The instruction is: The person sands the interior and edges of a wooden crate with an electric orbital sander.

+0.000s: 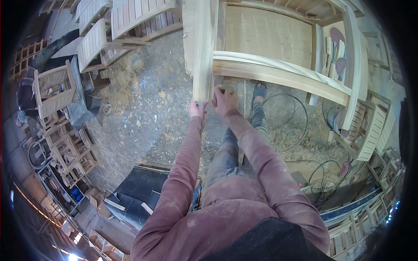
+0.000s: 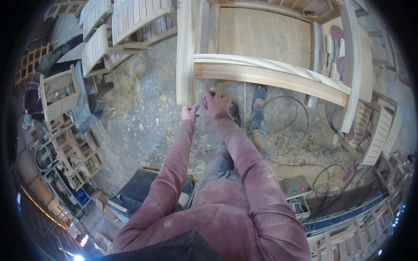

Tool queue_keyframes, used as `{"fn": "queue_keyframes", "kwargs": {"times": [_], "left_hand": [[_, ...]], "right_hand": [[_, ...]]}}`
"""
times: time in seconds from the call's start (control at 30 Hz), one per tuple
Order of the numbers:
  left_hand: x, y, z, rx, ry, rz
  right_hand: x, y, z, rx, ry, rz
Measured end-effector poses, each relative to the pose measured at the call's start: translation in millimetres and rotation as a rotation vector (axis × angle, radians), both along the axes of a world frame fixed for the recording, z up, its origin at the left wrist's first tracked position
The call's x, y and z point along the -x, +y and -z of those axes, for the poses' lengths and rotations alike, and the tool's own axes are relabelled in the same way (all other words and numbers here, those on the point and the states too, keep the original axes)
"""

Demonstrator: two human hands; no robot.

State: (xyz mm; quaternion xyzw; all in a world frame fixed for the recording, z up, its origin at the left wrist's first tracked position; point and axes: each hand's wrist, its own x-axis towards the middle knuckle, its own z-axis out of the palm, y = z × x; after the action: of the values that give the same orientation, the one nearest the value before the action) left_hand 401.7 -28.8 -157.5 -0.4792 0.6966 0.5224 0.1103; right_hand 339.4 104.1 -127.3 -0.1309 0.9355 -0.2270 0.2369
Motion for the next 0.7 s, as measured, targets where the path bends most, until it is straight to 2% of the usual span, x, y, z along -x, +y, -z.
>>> {"fn": "queue_keyframes", "kwargs": {"times": [0.03,0.07,0.1,0.17,0.33,0.57,0.6,0.67,0.7], "left_hand": [[7.4,-1.5,-2.6,-0.009,-0.082,0.083],[15.2,-1.9,-4.2,-0.017,-0.164,0.166],[20.1,-1.1,1.3,-0.019,-0.161,0.16],[26.9,0.4,21.0,0.201,-0.001,0.404],[38.1,7.9,95.7,0.015,0.182,0.231],[38.2,14.1,163.3,-0.286,0.55,-0.057],[40.1,13.7,158.2,-0.285,0.55,-0.056],[45.1,13.7,135.3,-0.039,0.289,0.269],[46.4,14.0,129.6,-0.038,0.286,0.271]], "right_hand": [[-6.6,8.2,-3.8,-0.001,0.005,-0.005],[-12.2,16.9,-7.2,0.023,-0.137,0.059],[-16.9,25.2,-10.4,0.047,-0.282,0.121],[-27.9,39.8,-14.8,0.001,-0.303,0.17],[-34.5,76.6,-21.2,-0.074,-0.351,0.225],[-22.6,87.9,-24.9,-0.068,-0.276,0.265],[-21.7,87.5,-24.9,-0.06,-0.254,0.267],[-20.7,86.2,-24.6,-0.038,-0.258,0.271],[-20.2,85.4,-25.3,-0.019,-0.26,0.275]]}}
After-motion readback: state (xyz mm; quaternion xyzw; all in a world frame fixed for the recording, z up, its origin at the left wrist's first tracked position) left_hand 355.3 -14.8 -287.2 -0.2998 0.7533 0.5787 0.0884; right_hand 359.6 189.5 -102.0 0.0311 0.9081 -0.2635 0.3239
